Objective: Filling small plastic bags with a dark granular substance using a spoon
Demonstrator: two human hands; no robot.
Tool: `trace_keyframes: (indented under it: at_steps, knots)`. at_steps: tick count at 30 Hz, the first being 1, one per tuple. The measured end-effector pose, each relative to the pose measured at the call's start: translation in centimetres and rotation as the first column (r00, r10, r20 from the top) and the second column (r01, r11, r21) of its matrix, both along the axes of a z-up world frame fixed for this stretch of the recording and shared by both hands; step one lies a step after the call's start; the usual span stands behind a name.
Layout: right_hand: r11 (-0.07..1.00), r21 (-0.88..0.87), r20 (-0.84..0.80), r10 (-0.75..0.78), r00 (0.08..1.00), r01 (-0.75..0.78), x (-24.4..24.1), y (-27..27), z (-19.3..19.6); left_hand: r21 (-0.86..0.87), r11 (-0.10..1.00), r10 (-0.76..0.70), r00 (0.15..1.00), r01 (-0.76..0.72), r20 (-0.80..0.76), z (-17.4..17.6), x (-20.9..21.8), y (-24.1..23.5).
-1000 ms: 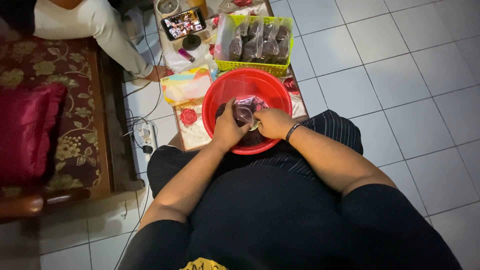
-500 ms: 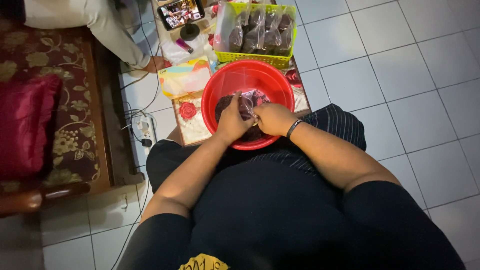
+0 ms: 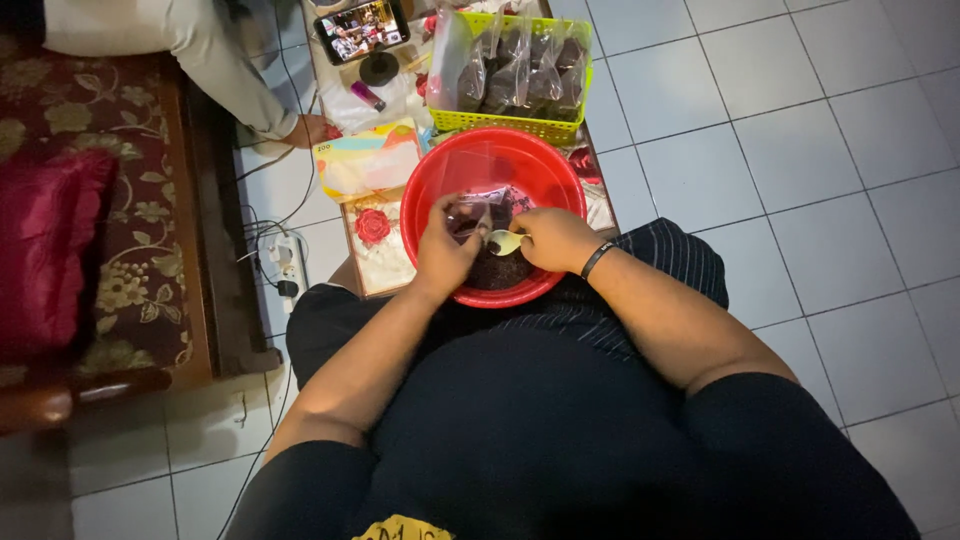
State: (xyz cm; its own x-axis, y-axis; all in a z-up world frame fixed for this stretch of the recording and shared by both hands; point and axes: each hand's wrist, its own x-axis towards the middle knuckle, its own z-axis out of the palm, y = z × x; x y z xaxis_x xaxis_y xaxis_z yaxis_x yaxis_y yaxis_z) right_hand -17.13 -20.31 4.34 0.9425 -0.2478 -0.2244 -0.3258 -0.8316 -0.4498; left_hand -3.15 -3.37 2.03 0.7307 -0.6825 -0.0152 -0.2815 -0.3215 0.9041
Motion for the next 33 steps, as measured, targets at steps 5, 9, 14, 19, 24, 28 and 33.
trace_keyframes:
  at_steps: [5, 9, 14, 19, 24, 28, 33]
  knots:
    - [0.995, -0.099, -0.04, 0.012, 0.999, -0.015, 0.1, -0.1, -0.1, 0.017, 1.0, -0.008, 0.998, 0.007, 0.07, 2.0, 0.2, 1.6]
    - [0.996, -0.068, -0.095, 0.045, 0.994, -0.051, 0.5, 0.7, -0.3, 0.063, 0.997, -0.048, 0.991, 0.04, 0.127, 1.1, 0.3, 1.8]
    - [0.998, 0.065, -0.068, 0.006, 0.998, -0.001, 0.5, 0.3, -1.8, 0.059, 0.996, -0.079, 0.989, 0.073, 0.123, 0.4, 0.4, 1.8]
    - [0.973, 0.192, -0.03, -0.122, 0.992, 0.125, -0.4, -1.3, -1.8, 0.107, 0.992, -0.082, 0.991, 0.071, 0.106, 0.9, 0.5, 1.7]
    - [0.961, 0.041, 0.192, -0.276, 0.942, 0.273, -1.5, -4.7, -3.8, 0.124, 0.988, -0.109, 0.984, 0.092, 0.14, 2.1, 0.2, 1.5]
    - [0.954, 0.103, 0.378, -0.301, 0.876, 0.283, -1.3, -5.0, -2.7, 0.139, 0.986, -0.112, 0.985, 0.093, 0.13, 1.5, 0.4, 1.2]
    - [0.991, 0.0, 0.68, -0.1, 0.727, 0.136, -1.0, -2.5, -0.6, 0.143, 0.981, -0.146, 0.98, 0.127, 0.133, 2.2, 0.2, 1.2]
